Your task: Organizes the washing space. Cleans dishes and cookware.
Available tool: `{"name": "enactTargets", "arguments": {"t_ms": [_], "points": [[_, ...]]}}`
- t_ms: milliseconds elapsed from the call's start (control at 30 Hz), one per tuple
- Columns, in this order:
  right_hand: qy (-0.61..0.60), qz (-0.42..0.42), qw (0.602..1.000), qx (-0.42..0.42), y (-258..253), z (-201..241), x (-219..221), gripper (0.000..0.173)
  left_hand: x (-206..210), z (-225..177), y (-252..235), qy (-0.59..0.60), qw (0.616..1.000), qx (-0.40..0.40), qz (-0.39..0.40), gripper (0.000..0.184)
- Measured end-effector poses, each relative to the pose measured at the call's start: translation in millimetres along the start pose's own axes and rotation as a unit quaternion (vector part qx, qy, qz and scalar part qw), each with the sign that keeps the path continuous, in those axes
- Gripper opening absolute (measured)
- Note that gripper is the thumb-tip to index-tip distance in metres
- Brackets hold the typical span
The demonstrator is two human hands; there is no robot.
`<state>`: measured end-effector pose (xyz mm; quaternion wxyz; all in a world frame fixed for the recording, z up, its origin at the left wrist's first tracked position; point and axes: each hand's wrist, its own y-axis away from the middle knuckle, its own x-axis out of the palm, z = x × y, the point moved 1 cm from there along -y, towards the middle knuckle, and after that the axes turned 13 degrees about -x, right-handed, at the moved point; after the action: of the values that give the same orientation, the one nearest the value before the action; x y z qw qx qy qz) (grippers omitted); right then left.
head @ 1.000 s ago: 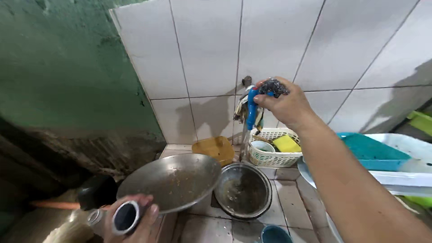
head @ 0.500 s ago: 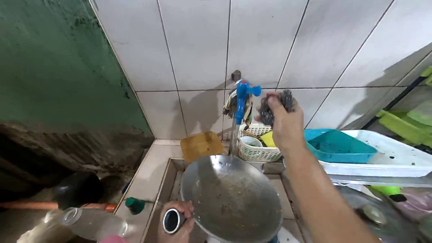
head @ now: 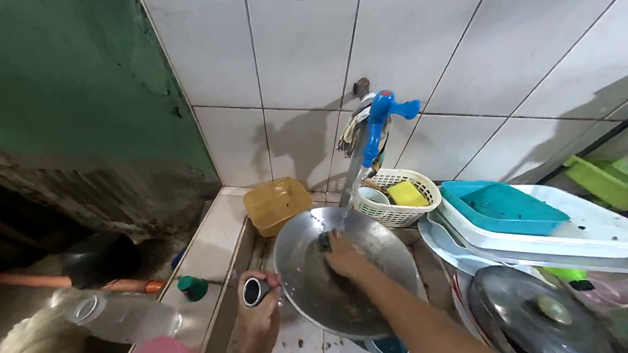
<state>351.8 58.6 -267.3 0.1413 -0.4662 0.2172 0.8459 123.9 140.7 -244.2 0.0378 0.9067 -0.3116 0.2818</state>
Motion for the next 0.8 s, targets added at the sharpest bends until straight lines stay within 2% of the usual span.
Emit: {"name": "enactTargets", "arguments": {"t_ms": [67, 167, 233, 267, 333, 400, 467, 533, 600, 700, 767, 800], "points": [[-0.046, -0.02, 0.996, -0.073, 7, 38, 19, 0.063, -8, 0, -9, -0.004, 0.999, 0.005, 0.031, 0.035], [-0.103, 0.041, 0.976, -0.189, 25, 83, 18, 0.05, -12, -4, -20, -0.01, 1.0, -0.014, 0.016, 0.035], [-0.115, 0.007, 0.969, -0.221, 19, 79, 16, 0.038, -13, -5, -23, -0.015, 0.999, -0.021, 0.021, 0.035], [-0.081, -0.03, 0.969, -0.232, 11, 68, 15, 0.031, -13, -5, -23, -0.013, 0.999, -0.023, 0.029, 0.034], [0.036, -0.081, 0.981, -0.172, -12, 34, 5, 0.026, -12, -5, -24, -0.011, 0.999, -0.023, 0.046, 0.033], [0.092, -0.132, 0.987, -0.023, -28, -3, -17, 0.028, -14, -5, -25, -0.007, 0.998, -0.016, 0.066, 0.033], [0.067, -0.22, 0.969, 0.092, -36, -22, -33, 0.031, -16, -4, -29, -0.002, 0.996, -0.003, 0.087, 0.034], [0.023, -0.249, 0.959, 0.134, -38, -14, -29, 0.034, -17, -3, -30, 0.0, 0.996, -0.009, 0.093, 0.034], [-0.052, -0.23, 0.968, 0.085, -40, 15, -11, 0.036, -19, -3, -33, 0.002, 0.995, -0.019, 0.094, 0.034], [-0.14, -0.136, 0.974, -0.113, -30, 67, 15, 0.038, -23, -4, -38, 0.0, 0.996, -0.03, 0.089, 0.034], [-0.15, -0.132, 0.957, -0.211, -30, 68, 17, 0.027, -28, -4, -41, -0.003, 0.995, -0.035, 0.092, 0.034], [-0.114, -0.156, 0.955, -0.224, -36, 55, 16, 0.024, -29, -4, -41, 0.001, 0.994, -0.038, 0.101, 0.034]]}}
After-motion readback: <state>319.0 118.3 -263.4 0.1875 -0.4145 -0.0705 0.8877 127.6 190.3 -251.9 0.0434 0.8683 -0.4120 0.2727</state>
